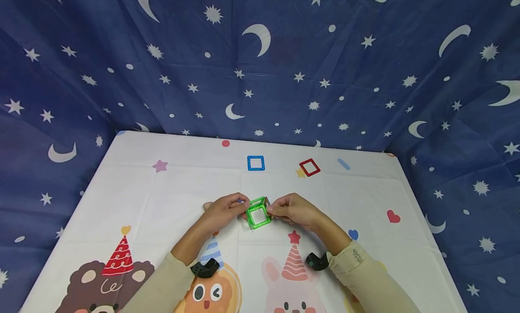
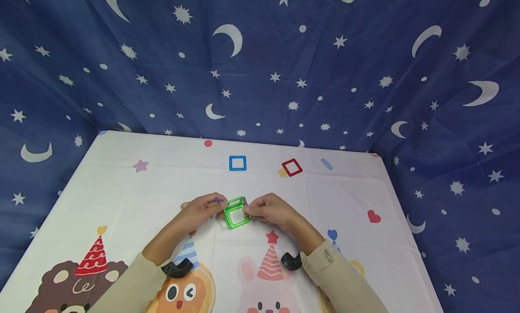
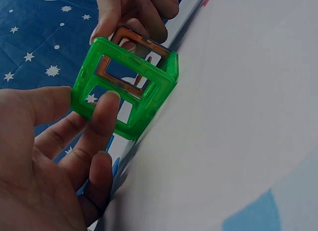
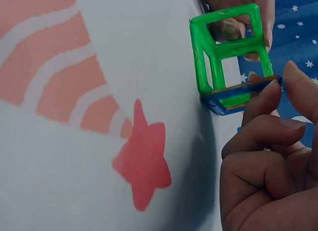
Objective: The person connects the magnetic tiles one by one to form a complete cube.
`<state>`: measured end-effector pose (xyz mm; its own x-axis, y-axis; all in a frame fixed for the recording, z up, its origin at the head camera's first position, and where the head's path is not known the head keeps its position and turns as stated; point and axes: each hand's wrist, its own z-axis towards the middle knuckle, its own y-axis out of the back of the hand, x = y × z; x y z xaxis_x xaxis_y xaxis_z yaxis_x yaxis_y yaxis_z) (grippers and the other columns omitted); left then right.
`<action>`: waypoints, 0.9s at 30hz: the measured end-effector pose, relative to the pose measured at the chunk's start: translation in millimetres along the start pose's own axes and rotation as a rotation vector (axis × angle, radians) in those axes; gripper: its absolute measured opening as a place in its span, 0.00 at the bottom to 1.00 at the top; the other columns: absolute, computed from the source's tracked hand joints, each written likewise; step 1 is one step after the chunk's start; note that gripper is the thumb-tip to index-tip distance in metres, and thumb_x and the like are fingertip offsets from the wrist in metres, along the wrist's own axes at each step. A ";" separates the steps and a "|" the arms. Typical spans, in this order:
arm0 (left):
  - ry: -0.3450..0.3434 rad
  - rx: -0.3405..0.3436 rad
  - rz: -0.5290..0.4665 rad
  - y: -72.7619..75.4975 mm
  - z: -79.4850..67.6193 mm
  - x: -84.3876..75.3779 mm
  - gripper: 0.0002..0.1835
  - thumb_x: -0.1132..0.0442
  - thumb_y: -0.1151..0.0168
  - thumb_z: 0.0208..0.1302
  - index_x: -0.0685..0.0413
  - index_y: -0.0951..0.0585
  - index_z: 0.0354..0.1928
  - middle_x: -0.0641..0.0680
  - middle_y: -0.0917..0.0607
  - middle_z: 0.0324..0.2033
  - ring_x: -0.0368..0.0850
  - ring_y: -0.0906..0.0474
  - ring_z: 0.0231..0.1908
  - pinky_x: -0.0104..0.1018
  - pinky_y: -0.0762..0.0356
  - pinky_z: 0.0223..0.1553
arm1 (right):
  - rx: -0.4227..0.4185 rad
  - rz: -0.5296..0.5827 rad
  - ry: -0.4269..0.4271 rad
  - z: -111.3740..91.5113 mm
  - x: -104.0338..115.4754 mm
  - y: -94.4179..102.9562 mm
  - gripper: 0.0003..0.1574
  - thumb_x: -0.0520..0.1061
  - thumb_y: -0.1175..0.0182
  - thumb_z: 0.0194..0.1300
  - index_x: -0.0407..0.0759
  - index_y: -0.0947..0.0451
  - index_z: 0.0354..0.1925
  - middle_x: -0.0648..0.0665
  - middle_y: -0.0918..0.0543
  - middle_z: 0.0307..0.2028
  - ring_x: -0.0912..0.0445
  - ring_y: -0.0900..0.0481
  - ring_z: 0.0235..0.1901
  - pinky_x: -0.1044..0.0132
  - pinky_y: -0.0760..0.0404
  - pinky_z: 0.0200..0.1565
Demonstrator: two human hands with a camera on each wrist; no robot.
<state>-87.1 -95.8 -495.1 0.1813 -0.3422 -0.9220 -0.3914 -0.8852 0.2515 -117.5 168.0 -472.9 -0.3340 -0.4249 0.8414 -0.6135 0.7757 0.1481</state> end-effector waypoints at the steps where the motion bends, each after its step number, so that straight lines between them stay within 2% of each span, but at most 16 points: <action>1: 0.000 -0.002 0.005 -0.1 -0.1 0.1 0.12 0.47 0.41 0.74 0.41 0.16 0.51 0.48 0.09 0.32 0.42 0.26 0.47 0.45 0.52 0.54 | -0.007 -0.005 -0.001 -0.6 -0.2 0.6 0.21 0.53 0.31 0.67 0.35 0.13 0.42 0.46 0.21 0.25 0.57 0.40 0.16 0.68 0.43 0.20; 9: 0.017 -0.004 -0.010 0.7 -0.8 -0.2 0.11 0.48 0.41 0.74 0.40 0.17 0.50 0.48 0.09 0.32 0.45 0.30 0.51 0.46 0.54 0.54 | -0.064 -0.048 0.022 -5.1 -1.1 6.5 0.13 0.44 0.27 0.60 0.36 0.13 0.40 0.49 0.24 0.22 0.57 0.36 0.21 0.68 0.39 0.22; 15: 0.018 -0.001 -0.013 1.0 0.2 1.0 0.11 0.48 0.40 0.74 0.41 0.16 0.49 0.49 0.10 0.31 0.46 0.32 0.50 0.46 0.57 0.52 | -0.104 -0.074 0.039 -4.5 -1.4 6.9 0.12 0.45 0.28 0.62 0.37 0.11 0.40 0.47 0.25 0.21 0.57 0.37 0.20 0.67 0.40 0.21; 19: 0.016 0.001 -0.019 0.5 -0.9 0.1 0.10 0.48 0.40 0.74 0.41 0.16 0.48 0.50 0.10 0.31 0.46 0.31 0.49 0.46 0.55 0.53 | -0.128 -0.120 0.061 -4.0 -1.4 6.7 0.11 0.46 0.29 0.63 0.39 0.11 0.39 0.46 0.23 0.23 0.56 0.33 0.25 0.67 0.35 0.26; 23: 0.011 -0.003 -0.008 0.2 -1.4 -0.9 0.09 0.49 0.40 0.74 0.40 0.16 0.48 0.50 0.10 0.30 0.46 0.29 0.47 0.46 0.55 0.53 | -0.100 -0.131 0.067 -3.4 -1.5 6.5 0.12 0.47 0.26 0.60 0.40 0.10 0.38 0.46 0.17 0.27 0.56 0.28 0.29 0.66 0.29 0.31; 27: 0.010 -0.007 0.002 0.4 -2.1 -1.6 0.09 0.48 0.40 0.73 0.39 0.16 0.47 0.49 0.10 0.30 0.46 0.31 0.49 0.46 0.57 0.52 | -0.084 -0.141 0.076 -3.3 -1.4 6.6 0.13 0.48 0.24 0.58 0.41 0.10 0.37 0.46 0.14 0.29 0.55 0.26 0.31 0.64 0.26 0.35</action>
<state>-85.7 -96.3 -492.9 0.1894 -0.3465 -0.9187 -0.3853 -0.8868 0.2551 -118.7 175.3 -471.4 -0.1920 -0.4982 0.8455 -0.5878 0.7483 0.3074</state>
